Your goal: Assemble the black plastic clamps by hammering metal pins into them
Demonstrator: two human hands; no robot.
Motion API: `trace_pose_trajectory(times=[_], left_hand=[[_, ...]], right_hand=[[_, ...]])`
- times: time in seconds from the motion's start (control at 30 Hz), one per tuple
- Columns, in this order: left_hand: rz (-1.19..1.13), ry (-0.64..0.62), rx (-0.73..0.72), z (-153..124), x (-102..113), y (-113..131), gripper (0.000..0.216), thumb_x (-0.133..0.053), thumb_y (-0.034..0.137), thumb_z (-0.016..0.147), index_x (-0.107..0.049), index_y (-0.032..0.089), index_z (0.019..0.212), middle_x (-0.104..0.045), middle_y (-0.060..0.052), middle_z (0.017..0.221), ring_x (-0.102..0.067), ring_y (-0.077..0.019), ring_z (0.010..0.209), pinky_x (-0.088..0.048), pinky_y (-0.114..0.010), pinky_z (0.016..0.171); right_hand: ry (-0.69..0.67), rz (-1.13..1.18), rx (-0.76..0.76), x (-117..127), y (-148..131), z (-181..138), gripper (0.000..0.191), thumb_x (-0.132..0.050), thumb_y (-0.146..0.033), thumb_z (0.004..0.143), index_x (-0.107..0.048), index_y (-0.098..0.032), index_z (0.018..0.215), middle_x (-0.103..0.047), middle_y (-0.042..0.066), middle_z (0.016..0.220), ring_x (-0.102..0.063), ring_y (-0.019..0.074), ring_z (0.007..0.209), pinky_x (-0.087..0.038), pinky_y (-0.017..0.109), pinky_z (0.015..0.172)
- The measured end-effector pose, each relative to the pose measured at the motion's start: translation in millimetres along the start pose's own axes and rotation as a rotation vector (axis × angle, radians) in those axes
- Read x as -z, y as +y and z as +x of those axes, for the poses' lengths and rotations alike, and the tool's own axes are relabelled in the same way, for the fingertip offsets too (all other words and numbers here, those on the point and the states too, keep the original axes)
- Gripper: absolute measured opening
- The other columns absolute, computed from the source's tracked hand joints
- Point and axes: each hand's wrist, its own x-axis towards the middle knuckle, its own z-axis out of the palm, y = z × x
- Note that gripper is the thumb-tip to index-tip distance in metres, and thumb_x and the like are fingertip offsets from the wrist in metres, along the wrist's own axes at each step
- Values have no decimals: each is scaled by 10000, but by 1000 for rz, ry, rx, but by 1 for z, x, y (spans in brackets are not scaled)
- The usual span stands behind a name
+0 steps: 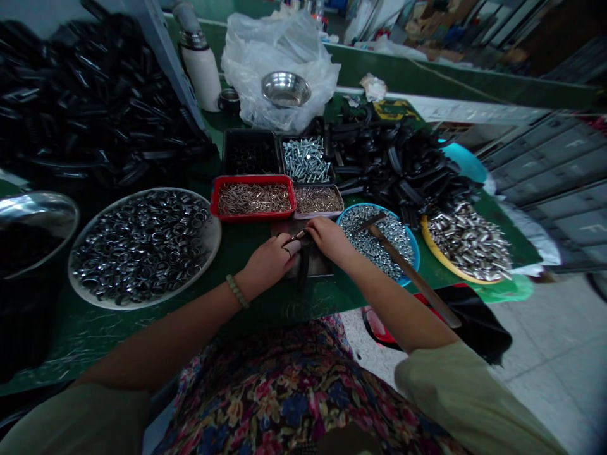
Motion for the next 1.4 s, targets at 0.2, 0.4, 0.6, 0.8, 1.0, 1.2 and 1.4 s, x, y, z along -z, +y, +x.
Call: trace_pose_trajectory(times=[0.2,0.4,0.6,0.8,1.0,1.2,1.4], left_hand=[[-53,-3,43,-5,-3,5,229,-454,280,943,-589,175,1096,-555,-86,1101,-564,-197,909,-498,-324,835],[-97,16,48,-5,-2,4,215,-468,273,938,-584,184,1096,-555,-77,1095,-566,-192,915,-492,-320,850],[-95,36,42,-8,-5,4,208,-471,258,934,-585,186,1092,-557,-71,1082,-563,-194,920,-486,-315,851],[-94,40,56,-9,-6,6,217,-468,271,935,-581,197,1105,-560,-67,1091,-567,-189,899,-482,-314,836],[-38,9,96,-11,-3,9,240,-437,302,949,-572,220,1130,-561,-58,1075,-584,-185,880,-478,-309,802],[-34,-24,125,-13,-4,8,280,-415,329,958,-543,259,1196,-560,-41,1089,-598,-169,828,-477,-287,724],[-49,-28,109,-13,-4,6,308,-388,322,967,-521,245,1233,-549,-53,1112,-595,-178,863,-485,-299,760]], right_hand=[[-28,-305,119,-5,-6,-5,183,-433,-115,935,-615,-111,957,-640,133,955,-559,254,928,-429,340,817],[-10,-307,129,-10,0,-10,183,-429,-130,945,-612,-125,962,-637,120,951,-554,247,920,-428,334,811],[-45,-210,167,-7,6,-8,181,-424,-127,951,-604,-131,974,-638,122,974,-573,221,937,-441,324,835],[-92,-132,121,3,4,-4,162,-441,-171,961,-590,-117,997,-643,111,957,-602,203,929,-456,306,834],[-161,-212,127,5,-9,-3,208,-400,-133,954,-602,-120,1001,-630,136,1014,-598,217,955,-468,326,833],[121,-152,-89,36,37,-51,334,-411,-278,967,-572,-151,1231,-610,147,1223,-536,253,1170,-432,423,987],[-37,-494,-550,57,88,-129,408,-439,-325,939,-560,-98,1256,-654,205,1080,-600,344,1022,-490,497,825]])
